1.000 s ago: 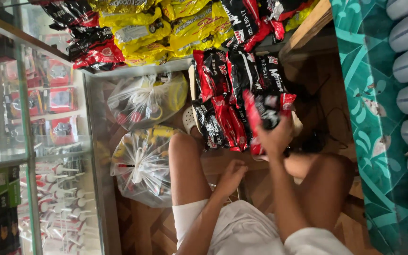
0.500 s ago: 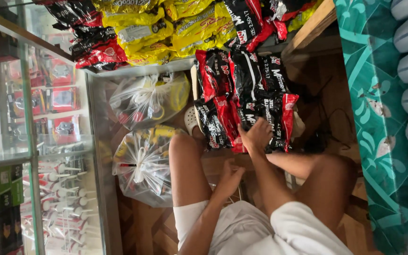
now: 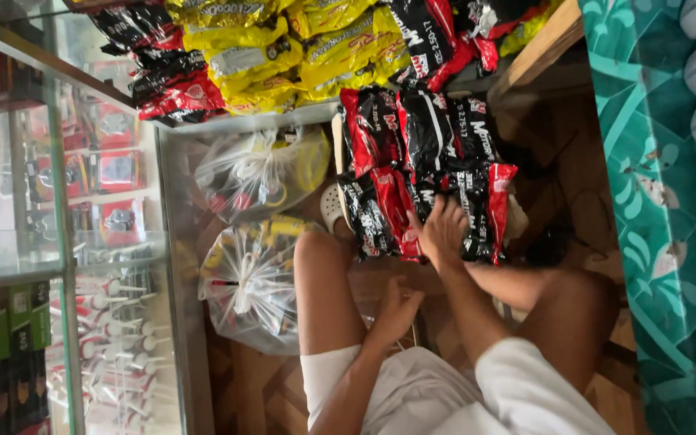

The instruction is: The person sits on the floor and repeatedly picks up, inspects, and stacks black and red packaged items on their lap. They handle the packages one by one, turning them over and arranging them into a neat pile.

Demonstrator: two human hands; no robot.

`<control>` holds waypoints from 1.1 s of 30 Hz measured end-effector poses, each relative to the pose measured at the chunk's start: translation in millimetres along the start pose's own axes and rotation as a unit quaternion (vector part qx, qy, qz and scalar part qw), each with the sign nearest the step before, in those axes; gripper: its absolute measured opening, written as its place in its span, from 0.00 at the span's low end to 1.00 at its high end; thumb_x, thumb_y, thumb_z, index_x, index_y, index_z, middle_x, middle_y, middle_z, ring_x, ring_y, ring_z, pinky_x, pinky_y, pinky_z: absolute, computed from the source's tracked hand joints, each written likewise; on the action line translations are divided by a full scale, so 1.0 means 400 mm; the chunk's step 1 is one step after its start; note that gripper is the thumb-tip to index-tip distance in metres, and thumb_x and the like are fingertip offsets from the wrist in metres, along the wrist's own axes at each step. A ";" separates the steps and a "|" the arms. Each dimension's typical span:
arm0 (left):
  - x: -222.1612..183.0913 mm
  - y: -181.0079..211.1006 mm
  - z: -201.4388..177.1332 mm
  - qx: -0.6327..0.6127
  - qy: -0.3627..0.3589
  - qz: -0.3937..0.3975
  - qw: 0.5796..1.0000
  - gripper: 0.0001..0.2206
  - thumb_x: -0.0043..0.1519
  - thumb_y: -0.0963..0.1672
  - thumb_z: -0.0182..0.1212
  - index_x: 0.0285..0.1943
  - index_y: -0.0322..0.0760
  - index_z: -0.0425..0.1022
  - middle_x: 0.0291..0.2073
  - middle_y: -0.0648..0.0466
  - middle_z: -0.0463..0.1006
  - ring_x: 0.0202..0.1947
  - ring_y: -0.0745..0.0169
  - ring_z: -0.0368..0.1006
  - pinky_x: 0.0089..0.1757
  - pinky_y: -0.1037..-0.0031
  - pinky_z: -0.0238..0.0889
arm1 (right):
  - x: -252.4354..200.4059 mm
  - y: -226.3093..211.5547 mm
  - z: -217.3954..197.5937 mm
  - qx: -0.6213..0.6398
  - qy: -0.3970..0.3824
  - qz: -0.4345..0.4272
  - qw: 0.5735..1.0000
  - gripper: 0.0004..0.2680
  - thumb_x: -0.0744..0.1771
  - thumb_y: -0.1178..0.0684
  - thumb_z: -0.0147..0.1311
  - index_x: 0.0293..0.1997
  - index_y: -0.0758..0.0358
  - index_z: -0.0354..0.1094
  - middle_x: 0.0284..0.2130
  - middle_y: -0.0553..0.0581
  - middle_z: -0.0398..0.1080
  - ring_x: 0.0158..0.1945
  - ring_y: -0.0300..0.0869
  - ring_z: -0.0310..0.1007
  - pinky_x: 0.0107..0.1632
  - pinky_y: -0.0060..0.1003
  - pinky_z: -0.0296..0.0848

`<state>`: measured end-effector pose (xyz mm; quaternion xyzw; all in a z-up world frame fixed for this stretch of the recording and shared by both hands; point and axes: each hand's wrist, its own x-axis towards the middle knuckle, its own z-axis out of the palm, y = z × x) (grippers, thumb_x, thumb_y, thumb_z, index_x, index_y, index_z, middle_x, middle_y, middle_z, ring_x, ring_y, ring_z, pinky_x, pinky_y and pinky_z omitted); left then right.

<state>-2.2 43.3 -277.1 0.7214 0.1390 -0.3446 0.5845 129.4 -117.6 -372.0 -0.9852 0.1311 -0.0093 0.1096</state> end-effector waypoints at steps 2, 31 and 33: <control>0.007 -0.002 0.009 0.001 0.009 0.001 1.000 0.31 0.63 0.51 0.62 0.71 0.34 0.59 0.52 0.39 0.77 0.57 0.39 0.74 0.56 0.54 0.68 | -0.061 -0.009 -0.033 0.001 -0.004 -0.043 0.999 0.28 0.68 0.26 0.45 0.66 0.59 0.53 0.58 0.72 0.59 0.54 0.65 0.66 0.51 0.62 0.65; -0.113 0.107 -0.137 -0.505 -0.022 0.209 0.837 0.17 0.60 0.33 0.55 0.29 0.47 0.55 0.23 0.64 0.54 0.19 0.77 0.50 0.22 0.84 0.44 | -0.003 -0.202 -0.030 0.199 -0.314 0.131 0.919 0.37 0.52 0.24 0.67 0.56 0.67 0.70 0.52 0.68 0.75 0.57 0.60 0.75 0.57 0.56 0.74; -0.112 0.048 -0.192 -0.474 -0.310 0.227 0.792 0.13 0.62 0.35 0.53 0.26 0.41 0.61 0.21 0.60 0.66 0.19 0.73 0.54 0.23 0.80 0.47 | -0.048 -0.213 -0.136 0.372 -0.360 0.249 0.818 0.36 0.53 0.31 0.72 0.57 0.73 0.70 0.58 0.77 0.70 0.65 0.66 0.68 0.64 0.61 0.63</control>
